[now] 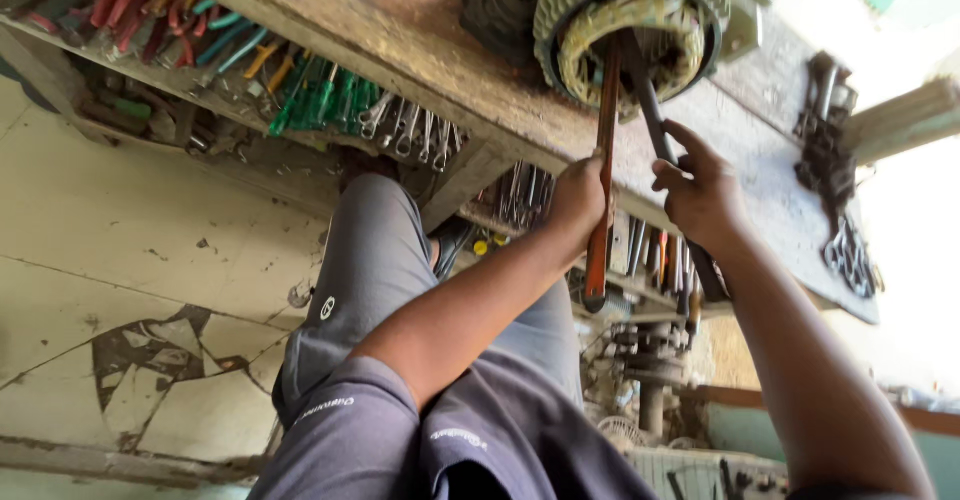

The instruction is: The person works on a disassembled electric motor stator on a workbench, using a hacksaw blade and a metal rod to work inside the stator's winding slots, repositioning the motor housing and pressing on the windings by hand between tool passes.

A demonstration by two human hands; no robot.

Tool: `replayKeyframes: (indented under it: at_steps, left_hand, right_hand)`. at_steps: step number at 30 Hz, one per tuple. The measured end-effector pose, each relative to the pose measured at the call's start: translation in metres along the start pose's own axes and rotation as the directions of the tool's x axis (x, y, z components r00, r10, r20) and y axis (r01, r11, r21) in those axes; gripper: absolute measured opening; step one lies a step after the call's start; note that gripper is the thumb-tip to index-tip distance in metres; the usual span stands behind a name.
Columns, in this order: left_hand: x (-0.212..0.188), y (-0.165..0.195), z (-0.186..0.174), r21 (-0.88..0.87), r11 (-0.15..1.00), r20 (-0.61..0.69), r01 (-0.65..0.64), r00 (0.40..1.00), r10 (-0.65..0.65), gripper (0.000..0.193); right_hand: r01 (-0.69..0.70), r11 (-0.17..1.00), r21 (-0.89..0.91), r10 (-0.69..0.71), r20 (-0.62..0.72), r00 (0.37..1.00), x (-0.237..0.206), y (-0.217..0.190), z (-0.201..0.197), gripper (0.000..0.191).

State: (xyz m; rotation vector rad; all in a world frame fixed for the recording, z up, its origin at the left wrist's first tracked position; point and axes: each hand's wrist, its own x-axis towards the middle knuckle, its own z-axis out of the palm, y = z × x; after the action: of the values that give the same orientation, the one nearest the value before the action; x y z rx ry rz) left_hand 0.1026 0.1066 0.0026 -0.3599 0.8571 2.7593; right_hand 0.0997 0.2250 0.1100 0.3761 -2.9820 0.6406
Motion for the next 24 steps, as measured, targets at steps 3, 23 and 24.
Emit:
replayKeyframes:
  at_steps: [3,23,24]
  left_hand:
    - [0.009,-0.005,-0.003,0.062,0.993,-0.042,-0.097,0.994,0.100,0.042]
    - [-0.169,0.090,-0.106,0.567,0.824,0.242,-0.008,0.958,-0.157,0.027]
    - [-0.182,0.099,-0.113,0.652,0.757,0.245,-0.039,0.956,-0.162,0.027]
  right_hand:
    - [-0.059,0.996,0.067,0.058,0.018,0.998,0.004,0.003,-0.003,0.057]
    - [-0.195,0.410,0.891,0.194,0.123,0.973,-0.195,0.029,0.002,0.070]
    - [-0.182,0.409,0.894,0.225,0.095,0.970,-0.201,0.033,0.000,0.070]
